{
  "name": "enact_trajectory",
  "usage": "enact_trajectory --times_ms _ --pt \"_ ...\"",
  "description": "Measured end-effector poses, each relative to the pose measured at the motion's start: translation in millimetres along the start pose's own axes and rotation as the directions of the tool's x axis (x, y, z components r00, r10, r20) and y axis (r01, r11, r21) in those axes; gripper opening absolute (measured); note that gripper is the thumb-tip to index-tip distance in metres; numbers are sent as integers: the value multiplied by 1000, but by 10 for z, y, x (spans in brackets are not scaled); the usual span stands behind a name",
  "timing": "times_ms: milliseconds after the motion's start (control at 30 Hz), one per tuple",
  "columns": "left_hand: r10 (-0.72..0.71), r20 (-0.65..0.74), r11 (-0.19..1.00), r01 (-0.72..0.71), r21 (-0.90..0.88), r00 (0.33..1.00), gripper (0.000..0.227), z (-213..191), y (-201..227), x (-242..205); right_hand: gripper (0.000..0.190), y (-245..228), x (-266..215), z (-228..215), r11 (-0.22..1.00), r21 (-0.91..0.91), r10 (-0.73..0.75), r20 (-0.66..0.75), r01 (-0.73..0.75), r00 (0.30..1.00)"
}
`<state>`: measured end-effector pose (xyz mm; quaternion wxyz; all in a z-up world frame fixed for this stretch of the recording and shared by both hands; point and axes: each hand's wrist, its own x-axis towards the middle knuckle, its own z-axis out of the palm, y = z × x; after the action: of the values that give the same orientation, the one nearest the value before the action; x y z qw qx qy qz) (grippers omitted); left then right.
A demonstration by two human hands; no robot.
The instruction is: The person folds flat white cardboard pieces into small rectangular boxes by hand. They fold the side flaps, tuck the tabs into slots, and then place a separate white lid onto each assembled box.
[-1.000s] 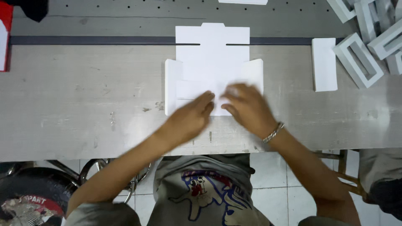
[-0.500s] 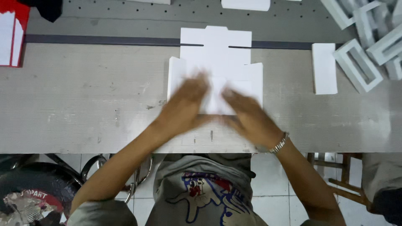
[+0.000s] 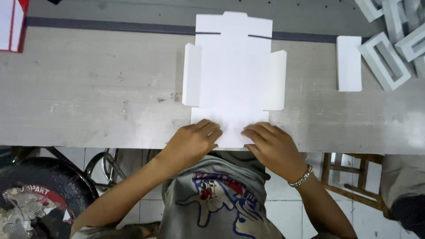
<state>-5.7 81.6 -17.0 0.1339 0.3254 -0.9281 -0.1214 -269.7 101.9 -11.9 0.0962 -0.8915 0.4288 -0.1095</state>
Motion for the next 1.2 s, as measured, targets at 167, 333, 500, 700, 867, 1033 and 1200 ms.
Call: enact_trajectory --times_ms 167,333,500,700,867,1033,1200 --pt "-116 -36 990 112 -87 993 19 -143 20 72 20 -21 77 -42 986 137 111 -87 -98 990" --pt "-150 -169 976 173 131 974 21 79 -182 301 22 52 347 -27 974 -18 222 -145 -227 964" --pt "1 -205 1000 0 7 979 21 -130 -175 451 22 228 422 239 964 -191 147 -189 -183 971" --pt "42 -29 998 -43 -44 999 57 -55 4 132 41 126 165 524 995 70 84 -187 -72 979" --pt "33 153 986 -7 -169 988 115 158 12 6 85 -278 44 523 981 -142 140 35 -133 990" --pt "49 193 965 4 -263 980 121 -26 -73 133 107 -264 138 453 979 -166 136 103 -118 985" --pt "-26 15 992 28 -125 1000 47 -37 -385 282 70 26 186 238 998 55 38 49 -41 998"
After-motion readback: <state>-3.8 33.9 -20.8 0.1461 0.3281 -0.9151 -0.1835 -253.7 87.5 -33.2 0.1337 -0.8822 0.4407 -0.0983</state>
